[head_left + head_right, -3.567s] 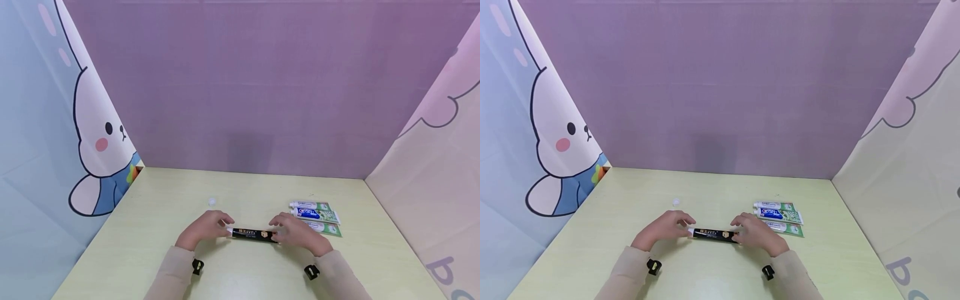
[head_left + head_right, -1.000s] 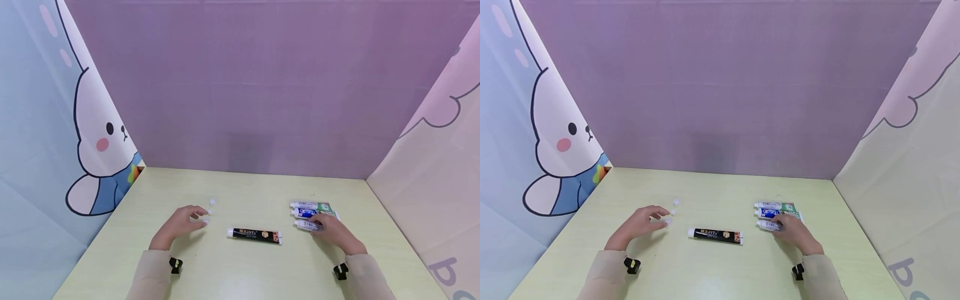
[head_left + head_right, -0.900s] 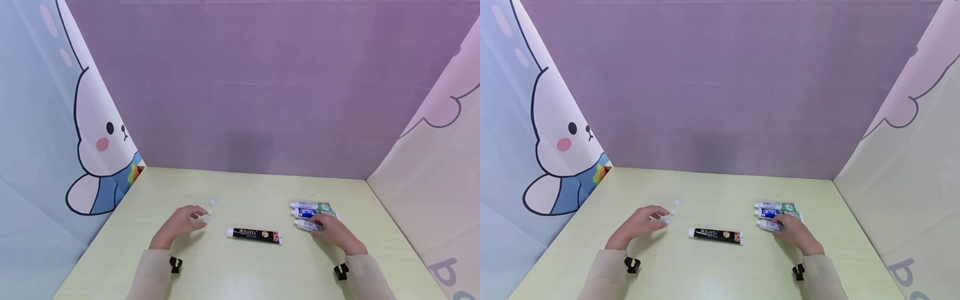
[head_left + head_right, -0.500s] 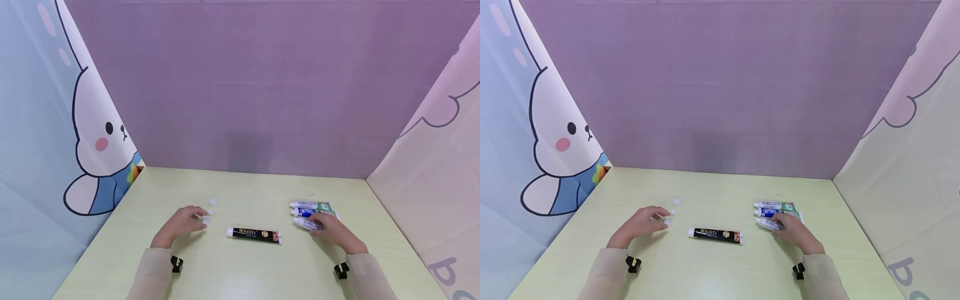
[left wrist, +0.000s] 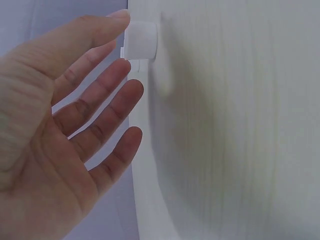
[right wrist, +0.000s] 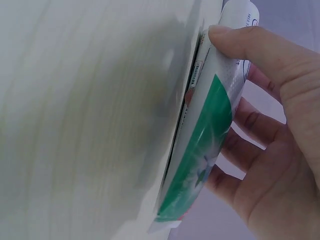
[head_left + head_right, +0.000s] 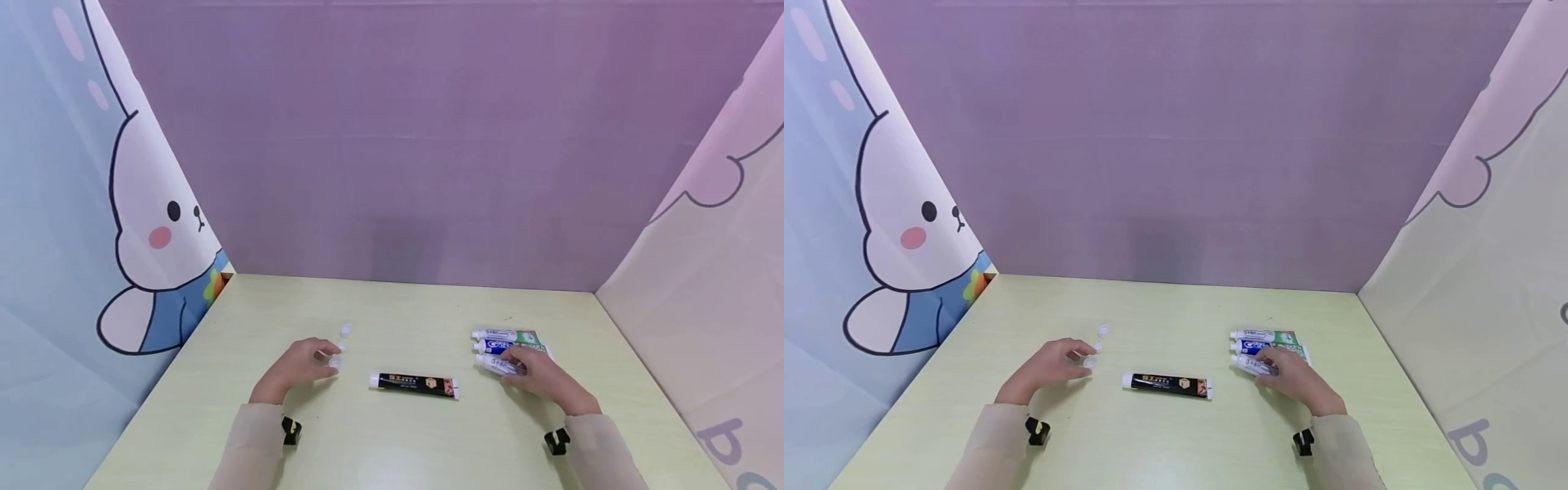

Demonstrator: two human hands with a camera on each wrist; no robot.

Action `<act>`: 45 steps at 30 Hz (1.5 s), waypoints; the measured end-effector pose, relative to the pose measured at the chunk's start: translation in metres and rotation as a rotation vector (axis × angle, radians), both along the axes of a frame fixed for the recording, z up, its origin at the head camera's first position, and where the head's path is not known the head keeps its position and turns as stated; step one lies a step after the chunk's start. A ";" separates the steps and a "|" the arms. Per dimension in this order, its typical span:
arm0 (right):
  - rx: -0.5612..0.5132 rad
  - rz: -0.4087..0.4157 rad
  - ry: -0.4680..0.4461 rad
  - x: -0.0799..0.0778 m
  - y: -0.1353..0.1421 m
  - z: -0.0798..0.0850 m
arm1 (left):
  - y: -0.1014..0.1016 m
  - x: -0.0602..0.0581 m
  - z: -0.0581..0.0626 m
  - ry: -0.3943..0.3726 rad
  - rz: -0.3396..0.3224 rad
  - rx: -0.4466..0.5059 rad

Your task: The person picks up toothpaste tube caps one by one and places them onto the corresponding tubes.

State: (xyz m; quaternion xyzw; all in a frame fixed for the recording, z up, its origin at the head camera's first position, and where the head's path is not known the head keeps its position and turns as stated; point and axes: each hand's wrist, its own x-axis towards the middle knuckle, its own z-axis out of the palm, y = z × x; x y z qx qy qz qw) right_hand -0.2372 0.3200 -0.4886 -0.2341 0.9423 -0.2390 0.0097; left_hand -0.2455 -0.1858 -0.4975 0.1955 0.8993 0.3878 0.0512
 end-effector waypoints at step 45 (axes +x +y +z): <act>-0.061 0.046 -0.002 0.010 -0.021 0.020 | 0.010 0.006 0.020 -0.077 0.090 -0.029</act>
